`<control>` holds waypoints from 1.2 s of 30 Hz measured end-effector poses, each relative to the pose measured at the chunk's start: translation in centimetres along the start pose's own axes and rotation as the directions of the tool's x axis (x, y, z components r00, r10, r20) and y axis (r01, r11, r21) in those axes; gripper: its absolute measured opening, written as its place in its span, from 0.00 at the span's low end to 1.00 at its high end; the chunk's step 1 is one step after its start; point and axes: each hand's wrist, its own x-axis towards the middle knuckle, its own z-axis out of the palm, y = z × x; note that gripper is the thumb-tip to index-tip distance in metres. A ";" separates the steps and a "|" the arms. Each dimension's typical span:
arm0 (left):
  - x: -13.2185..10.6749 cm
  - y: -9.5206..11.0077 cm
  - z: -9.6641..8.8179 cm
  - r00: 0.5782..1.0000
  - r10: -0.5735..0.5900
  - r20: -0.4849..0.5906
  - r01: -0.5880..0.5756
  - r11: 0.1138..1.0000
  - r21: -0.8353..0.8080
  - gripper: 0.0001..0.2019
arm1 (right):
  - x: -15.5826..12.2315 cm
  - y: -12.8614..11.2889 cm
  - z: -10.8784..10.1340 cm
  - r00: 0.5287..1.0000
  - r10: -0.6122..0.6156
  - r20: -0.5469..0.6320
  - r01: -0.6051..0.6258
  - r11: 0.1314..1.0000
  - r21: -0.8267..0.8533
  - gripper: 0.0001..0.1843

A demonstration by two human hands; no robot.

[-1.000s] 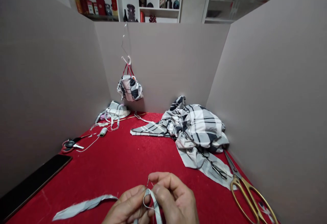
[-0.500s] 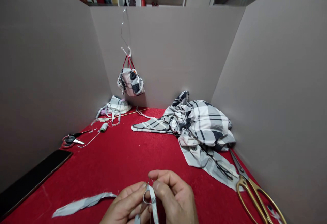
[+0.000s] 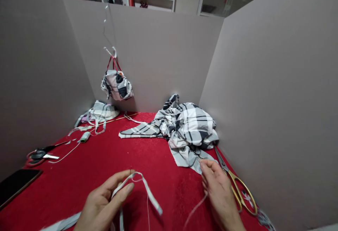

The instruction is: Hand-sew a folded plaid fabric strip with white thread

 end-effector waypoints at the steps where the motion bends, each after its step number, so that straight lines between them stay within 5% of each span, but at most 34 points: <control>1: 0.4 0.2 -0.1 0.997 0.076 -0.003 -0.075 0.990 0.123 0.14 | 0.9 0.6 -1.5 0.997 -0.041 0.057 0.052 0.980 -0.193 0.17; 6: 2.4 0.9 -0.3 0.956 0.288 0.064 -0.290 0.878 0.380 0.13 | 3.9 2.8 -4.3 0.921 -0.259 0.291 0.389 0.654 -0.649 0.16; 10: 3.4 1.7 -0.6 0.906 0.423 0.010 -0.389 0.824 0.412 0.12 | 6.7 2.6 -5.4 0.892 -0.375 0.252 0.371 0.288 -0.883 0.18; 13: 3.8 2.1 -0.5 0.935 0.351 -0.054 -0.320 0.897 0.305 0.15 | 8.9 2.3 -6.7 0.882 -0.425 0.203 0.317 0.215 -0.924 0.22; 16: 4.1 1.9 0.1 0.992 0.129 -0.012 -0.129 0.991 0.048 0.16 | 10.0 2.5 -6.8 0.872 -0.379 0.309 0.387 0.149 -0.910 0.18; 19: 4.0 1.5 0.8 0.999 -0.017 0.046 0.024 0.988 -0.154 0.13 | 10.2 2.9 -5.4 0.853 -0.330 0.404 0.450 0.075 -0.890 0.12; 21: 3.9 1.5 1.0 0.998 -0.023 0.056 0.030 0.989 -0.142 0.12 | 10.2 3.0 -4.4 0.845 -0.315 0.432 0.464 0.032 -0.885 0.10; 24: 3.6 1.4 0.5 0.986 0.161 0.029 -0.163 0.983 0.084 0.11 | 10.0 2.2 -4.1 0.839 -0.301 0.453 0.476 0.004 -0.879 0.10; 26: 3.6 1.3 0.0 0.930 0.365 0.041 -0.361 0.887 0.286 0.09 | 9.1 0.7 -4.9 0.834 -0.297 0.465 0.488 0.002 -0.873 0.13; 29: 3.8 1.0 -0.3 0.764 0.631 0.134 -0.608 0.636 0.476 0.08 | 6.0 -2.4 -6.0 0.822 -0.297 0.486 0.530 0.084 -0.844 0.17; 33: 3.5 1.5 1.3 0.476 0.808 0.348 -0.829 0.280 0.484 0.15 | 1.0 -5.6 -4.3 0.793 -0.171 0.584 0.567 0.558 -0.606 0.18; 36: 2.7 2.7 2.5 0.347 0.759 0.551 -0.916 0.149 0.371 0.18 | -0.7 -6.4 -1.3 0.707 -0.001 0.707 0.493 0.718 -0.491 0.15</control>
